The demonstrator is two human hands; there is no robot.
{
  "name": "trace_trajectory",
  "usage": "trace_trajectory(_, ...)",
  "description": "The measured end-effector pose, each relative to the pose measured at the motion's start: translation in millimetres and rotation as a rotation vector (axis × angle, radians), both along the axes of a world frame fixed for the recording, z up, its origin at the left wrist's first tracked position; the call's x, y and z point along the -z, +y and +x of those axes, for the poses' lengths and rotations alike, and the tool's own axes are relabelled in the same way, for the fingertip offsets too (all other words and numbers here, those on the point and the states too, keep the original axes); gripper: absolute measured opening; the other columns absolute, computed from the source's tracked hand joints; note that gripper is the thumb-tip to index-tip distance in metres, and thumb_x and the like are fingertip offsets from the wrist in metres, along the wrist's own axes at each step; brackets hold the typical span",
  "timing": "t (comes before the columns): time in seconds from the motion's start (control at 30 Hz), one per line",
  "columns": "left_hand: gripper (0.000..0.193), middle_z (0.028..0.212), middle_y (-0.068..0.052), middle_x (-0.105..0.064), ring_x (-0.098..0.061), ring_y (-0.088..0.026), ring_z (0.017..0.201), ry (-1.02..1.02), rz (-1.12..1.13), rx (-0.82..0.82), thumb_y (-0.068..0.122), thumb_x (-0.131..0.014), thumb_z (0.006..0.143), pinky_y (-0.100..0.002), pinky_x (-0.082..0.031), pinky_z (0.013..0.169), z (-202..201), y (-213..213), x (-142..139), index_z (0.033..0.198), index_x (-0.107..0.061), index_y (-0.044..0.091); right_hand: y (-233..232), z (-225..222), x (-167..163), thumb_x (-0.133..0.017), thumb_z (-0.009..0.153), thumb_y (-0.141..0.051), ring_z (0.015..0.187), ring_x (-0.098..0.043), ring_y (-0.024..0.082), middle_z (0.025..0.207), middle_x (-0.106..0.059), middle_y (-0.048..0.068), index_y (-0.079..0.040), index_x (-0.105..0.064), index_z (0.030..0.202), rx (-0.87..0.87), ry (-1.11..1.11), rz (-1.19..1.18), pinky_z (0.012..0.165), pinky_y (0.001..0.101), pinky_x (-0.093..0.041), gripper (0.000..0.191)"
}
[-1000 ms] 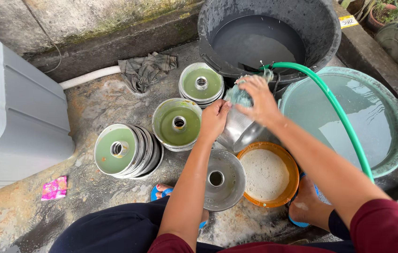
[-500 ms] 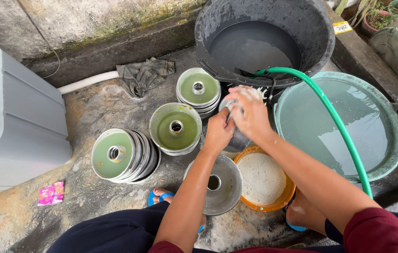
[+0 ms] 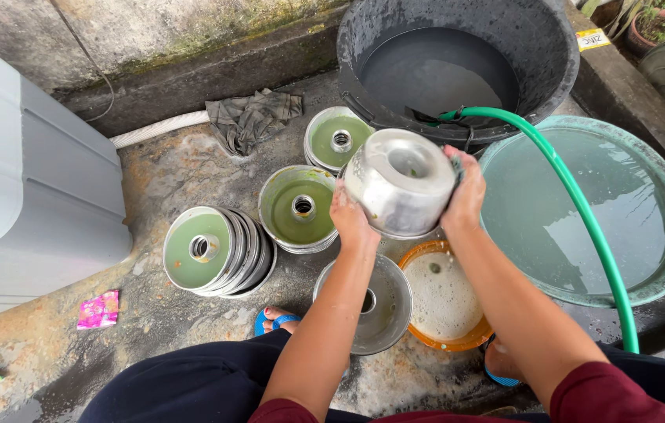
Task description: The person scrubs the interior and exterior of cylindrical metal parts with a sponge, then rinses them with a hose. The cleaned parts are stacked on the ground.
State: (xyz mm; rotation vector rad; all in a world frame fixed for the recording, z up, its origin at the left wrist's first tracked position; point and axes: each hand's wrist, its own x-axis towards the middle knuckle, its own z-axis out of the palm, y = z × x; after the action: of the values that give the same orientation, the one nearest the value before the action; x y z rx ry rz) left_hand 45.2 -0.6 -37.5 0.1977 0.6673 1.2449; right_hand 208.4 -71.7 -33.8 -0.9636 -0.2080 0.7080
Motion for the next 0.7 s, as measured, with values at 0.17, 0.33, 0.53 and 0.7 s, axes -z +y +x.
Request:
trace_trajectory(0.17, 0.038, 0.134, -0.009, -0.057, -0.058, -0.025, 0.118, 0.035, -0.08, 0.037, 0.026, -0.044, 0.107, -0.04, -0.053, 0.095, 17, -14, 19, 0.143, -0.041, 0.014, -26, -90, -4, -0.047, 0.107, -0.031, 0.134, -0.051, 0.038, 0.133, -0.065, 0.019, -0.006, -0.068, 0.126, 0.291, -1.268, -0.349, 0.116, 0.0525, -0.036, 0.037)
trace_trajectory(0.33, 0.037, 0.122, -0.013, -0.065, -0.064, -0.024, 0.111, 0.631, 0.633, 0.241, 0.021, -0.042, 0.109, -0.036, -0.051, 0.096, 9, -39, 0, 0.14, -0.048, 0.002, -13, -79, -56, -0.053, 0.104, -0.021, 0.13, -0.06, 0.033, 0.125, -0.071, 0.007, -0.013, -0.078, 0.117, 0.089, -1.703, -0.186, 0.116, 0.0525, -0.039, 0.029)
trace_trajectory(0.53, 0.033, 0.087, -0.021, -0.069, -0.064, -0.029, 0.076, 1.023, 0.697, 0.474, 0.025, -0.048, 0.109, -0.037, -0.052, 0.074, -1, -34, -29, 0.12, -0.064, -0.002, 13, -42, -98, -0.056, 0.102, -0.015, 0.118, -0.065, 0.031, 0.118, -0.07, 0.014, -0.006, -0.069, 0.105, -0.157, -1.411, -0.304, 0.106, 0.0447, -0.052, 0.016)
trace_trajectory(0.7, 0.033, 0.091, -0.014, -0.072, -0.069, -0.021, 0.079, 0.838, 0.842, 0.161, 0.025, -0.045, 0.107, -0.035, -0.054, 0.075, 1, -22, -25, 0.119, -0.063, 0.0, 14, -57, -94, -0.063, 0.092, -0.018, 0.097, -0.062, 0.038, 0.094, -0.067, 0.017, -0.005, -0.069, 0.091, -0.073, -1.82, -0.308, 0.086, 0.0515, -0.049, 0.015)
